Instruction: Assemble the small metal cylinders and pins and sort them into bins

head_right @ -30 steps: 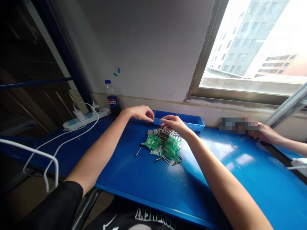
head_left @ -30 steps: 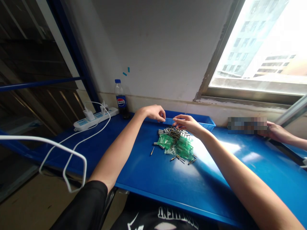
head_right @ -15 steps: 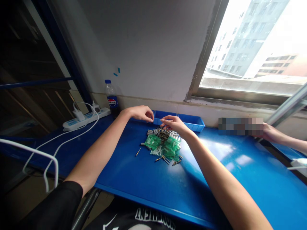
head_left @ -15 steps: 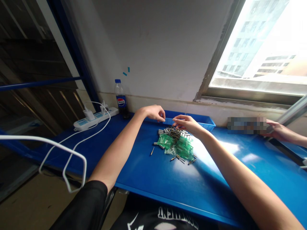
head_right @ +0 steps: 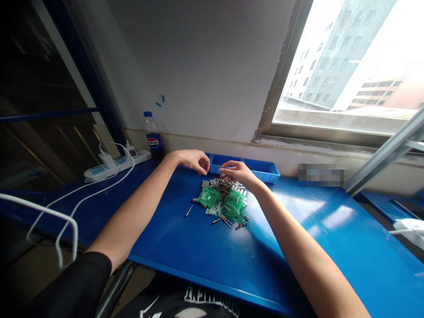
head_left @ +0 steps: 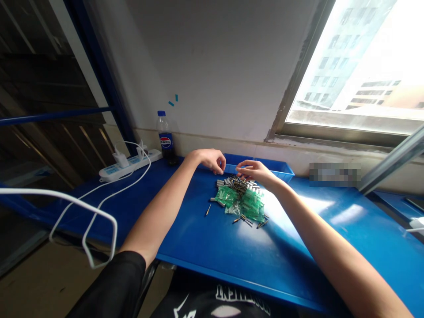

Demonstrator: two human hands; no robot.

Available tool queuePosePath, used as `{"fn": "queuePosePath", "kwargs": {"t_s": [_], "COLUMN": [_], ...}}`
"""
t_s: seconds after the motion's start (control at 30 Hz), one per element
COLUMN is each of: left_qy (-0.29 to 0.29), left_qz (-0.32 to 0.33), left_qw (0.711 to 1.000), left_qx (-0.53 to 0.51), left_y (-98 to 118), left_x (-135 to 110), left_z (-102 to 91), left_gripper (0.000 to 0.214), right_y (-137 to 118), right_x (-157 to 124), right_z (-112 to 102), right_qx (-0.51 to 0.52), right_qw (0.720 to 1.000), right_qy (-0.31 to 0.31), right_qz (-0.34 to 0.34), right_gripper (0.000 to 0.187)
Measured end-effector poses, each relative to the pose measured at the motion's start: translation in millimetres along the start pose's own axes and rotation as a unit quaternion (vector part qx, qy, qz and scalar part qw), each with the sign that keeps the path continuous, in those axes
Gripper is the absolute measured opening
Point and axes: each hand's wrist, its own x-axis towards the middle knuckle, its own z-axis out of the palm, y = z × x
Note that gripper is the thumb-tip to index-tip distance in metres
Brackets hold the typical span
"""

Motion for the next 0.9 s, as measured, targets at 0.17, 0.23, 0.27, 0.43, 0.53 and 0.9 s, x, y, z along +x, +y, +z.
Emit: {"fn": "queuePosePath", "kwargs": {"t_s": [0.17,0.23,0.27,0.43,0.53,0.9], "left_qy": [-0.021,-0.027,-0.03,-0.043,-0.05,-0.159], "left_qz": [-0.017,-0.028,-0.032,-0.029,-0.023,-0.14], "left_qw": [1.0,0.999,0.999,0.999,0.998,0.974], "left_qx": [0.003,0.0,-0.002,-0.014,-0.013,-0.074], "left_y": [3.1,5.0,5.9,9.0,11.2,28.8], "left_x": [1.8,2.0,2.2,4.2,5.2,-3.7], "left_z": [2.1,3.4,4.2,7.1,8.4,25.3], "left_gripper": [0.038,0.038,0.038,0.035,0.034,0.062], "right_y": [-1.9,-2.2,-2.3,-2.5,-2.5,-5.1], "right_x": [-0.3,-1.0,-1.3,-1.5,-0.9,-4.0], "right_z": [-0.1,0.2,0.3,0.5,0.1,-1.3], "right_qx": [-0.042,-0.046,-0.047,-0.067,-0.078,-0.096], "right_qw": [0.999,0.999,0.999,0.997,0.996,0.995], "right_qy": [-0.013,-0.017,-0.018,-0.024,-0.03,-0.038], "right_qz": [0.002,0.0,-0.001,-0.007,-0.012,0.005], "right_gripper": [0.038,0.039,0.039,0.038,0.037,0.033]}}
